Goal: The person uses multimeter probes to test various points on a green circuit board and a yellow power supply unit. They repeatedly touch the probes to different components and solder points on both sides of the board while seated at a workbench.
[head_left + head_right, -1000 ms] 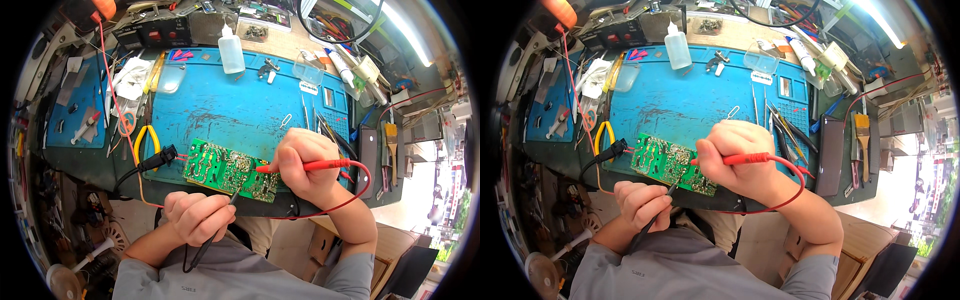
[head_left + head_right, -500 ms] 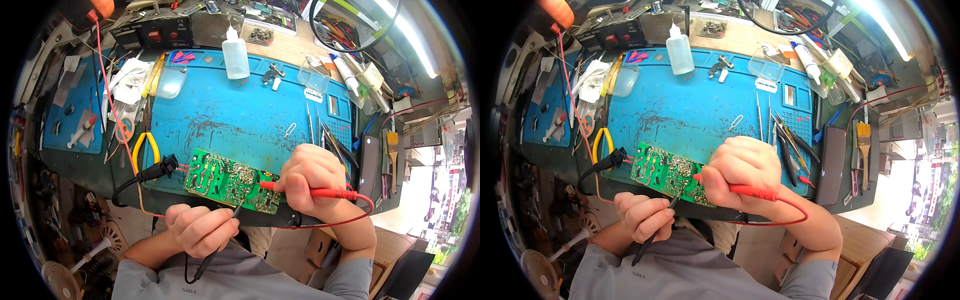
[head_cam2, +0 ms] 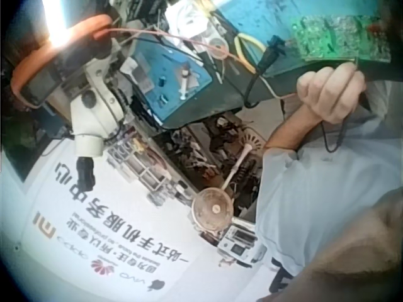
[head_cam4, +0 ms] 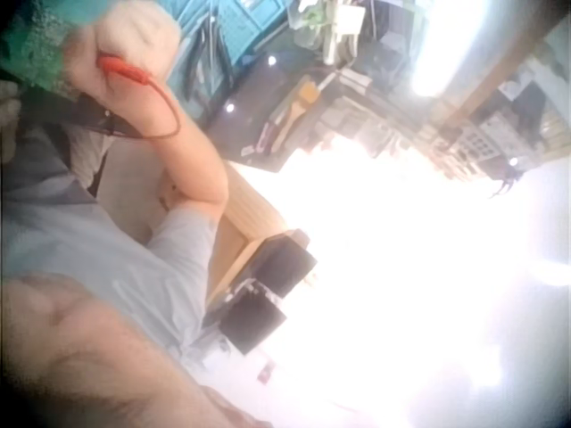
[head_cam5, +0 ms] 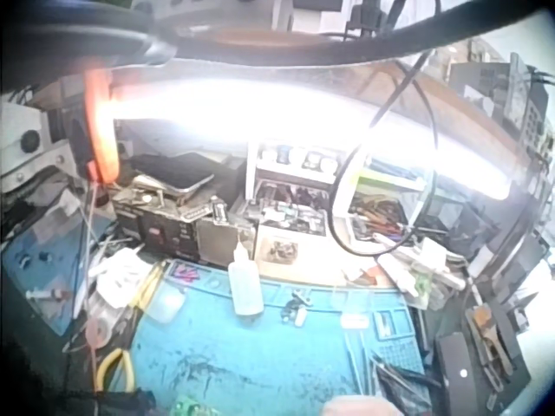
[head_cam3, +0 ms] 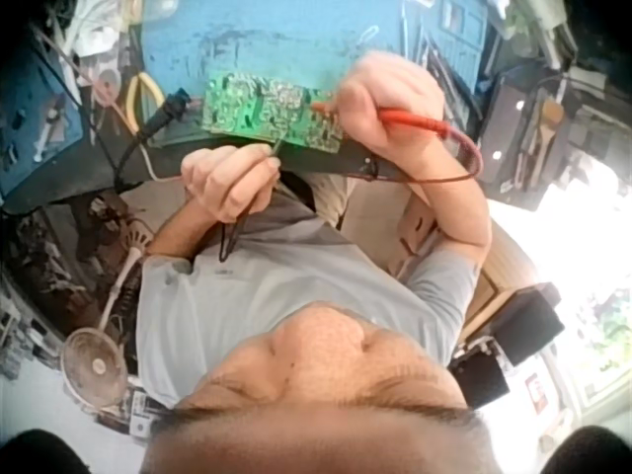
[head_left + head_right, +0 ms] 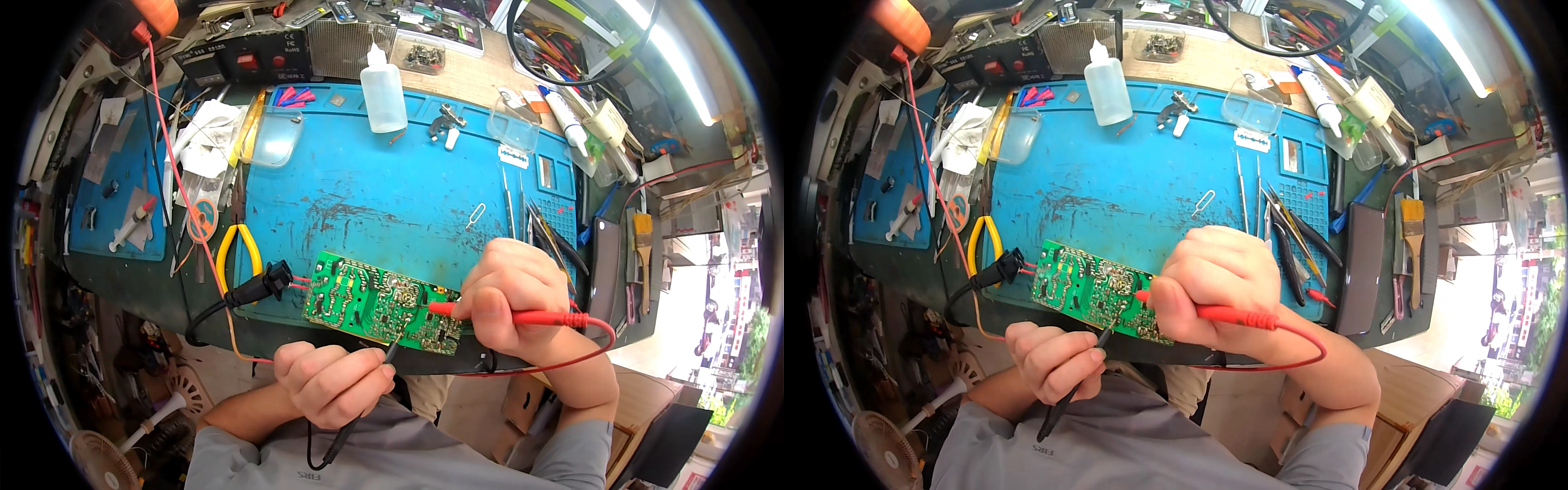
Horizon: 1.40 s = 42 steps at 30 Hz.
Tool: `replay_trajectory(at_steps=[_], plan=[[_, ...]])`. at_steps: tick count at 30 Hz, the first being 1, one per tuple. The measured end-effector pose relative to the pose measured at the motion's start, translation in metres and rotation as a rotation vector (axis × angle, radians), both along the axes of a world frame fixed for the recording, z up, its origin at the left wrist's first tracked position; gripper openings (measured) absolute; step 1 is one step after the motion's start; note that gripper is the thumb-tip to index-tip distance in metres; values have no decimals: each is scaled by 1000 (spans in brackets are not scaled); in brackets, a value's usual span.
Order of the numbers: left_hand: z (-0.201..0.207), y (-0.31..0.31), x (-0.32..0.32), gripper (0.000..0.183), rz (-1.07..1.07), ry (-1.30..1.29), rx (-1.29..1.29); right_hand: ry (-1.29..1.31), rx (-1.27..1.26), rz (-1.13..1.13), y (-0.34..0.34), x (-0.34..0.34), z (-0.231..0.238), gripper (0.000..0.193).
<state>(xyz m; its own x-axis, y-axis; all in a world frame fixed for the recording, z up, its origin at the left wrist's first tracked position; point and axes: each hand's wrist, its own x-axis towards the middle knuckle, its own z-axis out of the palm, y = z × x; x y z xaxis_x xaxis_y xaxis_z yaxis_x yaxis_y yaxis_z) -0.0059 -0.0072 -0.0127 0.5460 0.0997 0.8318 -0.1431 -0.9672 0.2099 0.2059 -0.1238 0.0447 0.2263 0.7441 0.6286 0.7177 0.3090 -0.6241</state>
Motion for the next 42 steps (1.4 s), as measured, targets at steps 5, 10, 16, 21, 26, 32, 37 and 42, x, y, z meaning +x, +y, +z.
replay_trajectory(at_steps=[5, 10, 16, 21, 26, 32, 37, 42], plan=[[2, -1, 0, 14, -6, 10, -13, 57, -17, -25, 0, -2, -1, 19], [3, 3, -2, 21, -50, 52, 22, 12, -129, -46, 0, 0, 9, 31], [2, 0, -1, 15, -4, 35, 4, 145, -136, -58, -2, 2, -3, 26], [5, 1, -2, 16, -18, 68, 5, 189, -139, -57, 2, 1, 1, 28], [4, 1, -1, 15, -8, 44, 14, 193, -196, -53, 1, 2, 1, 30], [9, 2, -6, 16, -58, 138, 25, 160, -198, -56, 1, 2, 3, 31], [7, 2, -4, 15, -38, 98, 16, 231, -145, -104, 4, -3, -2, 30], [3, 0, 0, 13, 5, 30, 4, 265, -99, -125, 6, -6, -4, 32]])
